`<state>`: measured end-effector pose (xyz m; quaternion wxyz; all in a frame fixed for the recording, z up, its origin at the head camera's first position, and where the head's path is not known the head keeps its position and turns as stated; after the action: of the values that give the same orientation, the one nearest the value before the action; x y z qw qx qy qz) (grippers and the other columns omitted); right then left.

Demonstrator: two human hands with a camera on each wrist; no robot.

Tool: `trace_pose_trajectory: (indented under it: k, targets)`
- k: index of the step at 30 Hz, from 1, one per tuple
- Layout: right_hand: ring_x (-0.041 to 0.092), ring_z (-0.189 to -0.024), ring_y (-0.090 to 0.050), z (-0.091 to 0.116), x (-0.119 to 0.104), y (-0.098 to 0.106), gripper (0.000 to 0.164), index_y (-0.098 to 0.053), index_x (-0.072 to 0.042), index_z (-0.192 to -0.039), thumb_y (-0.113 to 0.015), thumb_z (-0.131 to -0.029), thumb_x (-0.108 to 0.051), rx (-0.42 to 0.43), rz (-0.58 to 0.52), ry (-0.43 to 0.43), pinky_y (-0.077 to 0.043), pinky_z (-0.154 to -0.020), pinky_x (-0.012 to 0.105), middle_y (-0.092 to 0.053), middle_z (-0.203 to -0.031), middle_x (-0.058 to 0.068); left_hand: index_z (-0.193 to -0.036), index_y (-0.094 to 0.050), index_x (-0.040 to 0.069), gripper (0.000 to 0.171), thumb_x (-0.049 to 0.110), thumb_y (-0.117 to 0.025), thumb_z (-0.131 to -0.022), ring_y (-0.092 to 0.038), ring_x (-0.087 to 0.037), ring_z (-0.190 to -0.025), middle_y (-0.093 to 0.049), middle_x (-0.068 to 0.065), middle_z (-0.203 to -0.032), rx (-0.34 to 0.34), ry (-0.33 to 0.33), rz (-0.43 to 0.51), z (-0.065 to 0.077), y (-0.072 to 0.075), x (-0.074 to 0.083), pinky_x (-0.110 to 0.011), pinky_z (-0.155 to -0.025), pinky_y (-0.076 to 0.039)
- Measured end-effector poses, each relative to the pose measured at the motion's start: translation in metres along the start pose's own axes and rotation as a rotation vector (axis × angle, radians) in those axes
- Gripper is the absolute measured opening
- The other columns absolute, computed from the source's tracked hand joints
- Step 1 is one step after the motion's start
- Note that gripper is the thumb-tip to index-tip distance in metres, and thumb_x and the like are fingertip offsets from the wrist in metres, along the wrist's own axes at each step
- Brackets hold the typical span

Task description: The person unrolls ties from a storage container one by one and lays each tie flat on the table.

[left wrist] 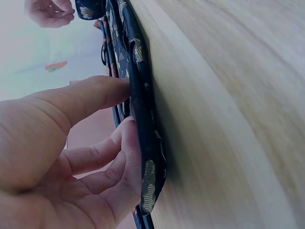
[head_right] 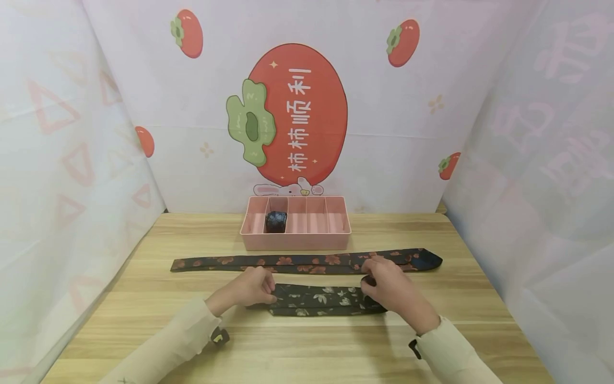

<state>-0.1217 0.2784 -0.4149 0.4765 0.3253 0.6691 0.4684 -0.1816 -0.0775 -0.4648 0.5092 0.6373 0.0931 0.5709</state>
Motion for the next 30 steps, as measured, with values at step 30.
trace_pose_trajectory:
  k: [30]
  targets:
    - [0.018, -0.079, -0.060, 0.005, -0.001, -0.015, 0.027, -0.067, -0.008, -0.093, -0.090, -0.078, -0.012, 0.098, 0.106, -0.004, -0.051, -0.065, 0.035, -0.066, -0.097, 0.007, -0.086, -0.069, 0.009, 0.023, 0.013, -0.091, -0.081, -0.065, -0.010, -0.075, -0.070, 0.000, -0.082, 0.044, 0.089, 0.002, 0.030, 0.021, -0.031, -0.030, -0.070, -0.057]
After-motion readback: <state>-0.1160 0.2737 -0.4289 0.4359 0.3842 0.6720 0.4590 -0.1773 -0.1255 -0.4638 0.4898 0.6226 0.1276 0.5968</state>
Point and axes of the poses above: each hand's wrist, its own z-axis away from the middle knuckle, its own y-axis out of the back of the hand, x = y × z, the point moved 1 cm from there along -z, towards the middle knuckle
